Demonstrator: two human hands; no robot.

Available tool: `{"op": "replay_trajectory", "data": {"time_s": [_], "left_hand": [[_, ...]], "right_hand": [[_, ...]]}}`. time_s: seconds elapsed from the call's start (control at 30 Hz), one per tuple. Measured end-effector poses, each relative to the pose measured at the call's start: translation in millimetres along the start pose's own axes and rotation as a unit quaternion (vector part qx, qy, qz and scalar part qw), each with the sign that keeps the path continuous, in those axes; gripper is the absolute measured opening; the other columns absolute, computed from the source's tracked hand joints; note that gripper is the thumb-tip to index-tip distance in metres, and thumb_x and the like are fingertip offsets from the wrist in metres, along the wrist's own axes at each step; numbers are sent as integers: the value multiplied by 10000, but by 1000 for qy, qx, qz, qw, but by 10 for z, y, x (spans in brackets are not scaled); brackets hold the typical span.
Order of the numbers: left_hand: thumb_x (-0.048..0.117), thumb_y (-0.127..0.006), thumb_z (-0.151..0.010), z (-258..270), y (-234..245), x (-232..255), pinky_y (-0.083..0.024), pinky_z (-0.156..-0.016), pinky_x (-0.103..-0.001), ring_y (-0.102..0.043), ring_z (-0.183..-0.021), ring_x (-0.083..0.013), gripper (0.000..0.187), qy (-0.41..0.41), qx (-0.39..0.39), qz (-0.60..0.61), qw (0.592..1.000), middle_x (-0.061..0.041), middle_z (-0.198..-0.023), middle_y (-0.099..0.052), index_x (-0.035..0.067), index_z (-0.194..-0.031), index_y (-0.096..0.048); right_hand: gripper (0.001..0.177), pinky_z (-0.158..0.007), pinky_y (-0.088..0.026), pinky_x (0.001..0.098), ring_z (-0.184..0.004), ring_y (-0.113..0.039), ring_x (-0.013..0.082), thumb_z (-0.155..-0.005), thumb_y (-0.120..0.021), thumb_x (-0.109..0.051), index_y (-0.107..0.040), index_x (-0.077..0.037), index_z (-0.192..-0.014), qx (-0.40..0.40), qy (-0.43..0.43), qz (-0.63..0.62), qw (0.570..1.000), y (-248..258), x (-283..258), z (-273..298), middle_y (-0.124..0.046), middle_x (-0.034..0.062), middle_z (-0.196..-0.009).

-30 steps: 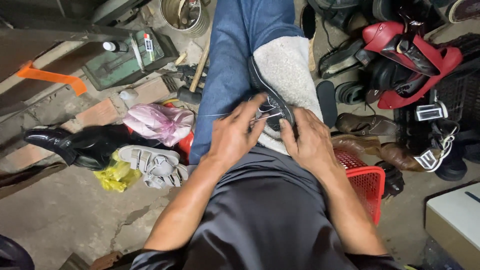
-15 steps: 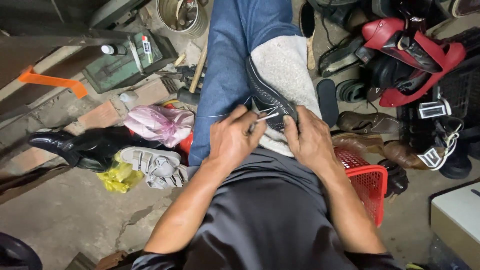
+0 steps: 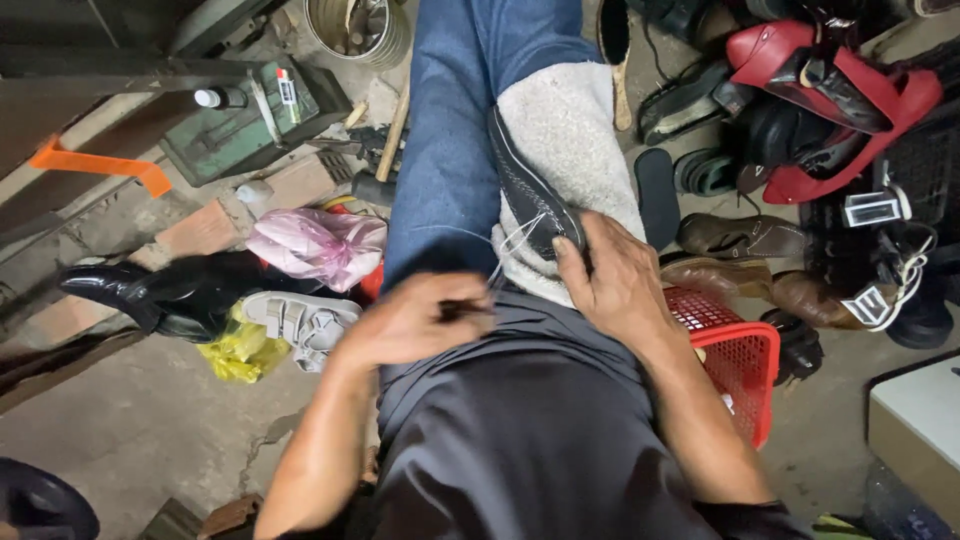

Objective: Hand-stitching a shoe sole to the upper part of a shoe using a needle and thread.

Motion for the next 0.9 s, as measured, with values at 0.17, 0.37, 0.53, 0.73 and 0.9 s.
{"op": "replay_trajectory", "data": {"time_s": [0.17, 0.37, 0.53, 0.73, 0.9], "left_hand": [[94, -684, -901, 1124, 973, -961, -549, -829, -487, -728, -914, -421, 124, 246, 217, -189, 925, -206, -866, -761, 59, -968, -783], [556, -631, -1036, 3040, 1913, -2960, -567, -821, -515, -735, -1000, -363, 353, 533, 308, -357, 703, -81, -900, -785, 244, -993, -791], [461, -622, -986, 2114, 1412, -2039, -577, -745, -504, -737, -902, -402, 370, 546, 242, -402, 694, -141, -1028, -784, 235, -1249, -751], [-21, -752, -866, 525, 743, -358, -553, -833, -518, -701, -924, -480, 228, 61, 395, -272, 875, -277, -947, -723, -63, -1089, -734], [101, -808, -872, -11, 186, -162, -582, -855, -464, -718, -1065, -416, 203, -62, 316, -57, 945, -198, -1110, -757, 42, -1038, -708]], "right_hand": [[258, -592, -516, 448, -695, -649, 386, -1005, -685, -278, -636, -38, -923, -20, -30, -52, 998, 29, 71, -16, -594, 174, -702], [241, -613, -486, 420, -683, -613, 323, -994, -827, -200, -692, -5, -953, 43, -182, -91, 978, 290, 945, 242, -641, 198, -741], [221, -753, -489, 380, -876, -589, 271, -1004, -783, -34, -641, 71, -1136, 80, -163, 47, 982, 702, 698, 100, -599, 163, -1078], [348, -1104, -402, 562, -1276, -523, 468, -966, -756, -92, -656, 17, -1281, 33, 63, 23, 997, 185, -52, -171, -630, 246, -1297], [144, -1090, -443, 510, -1324, -535, 404, -1005, -677, -112, -679, -6, -908, -45, 65, -12, 997, -44, -243, -197, -672, 155, -1297]]}}
Point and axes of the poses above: each hand's wrist, its own z-axis away from the middle knuckle, its own y-axis out of the back of the hand, x = y × z, the point moved 9 cm from there along -z, towards the middle knuckle
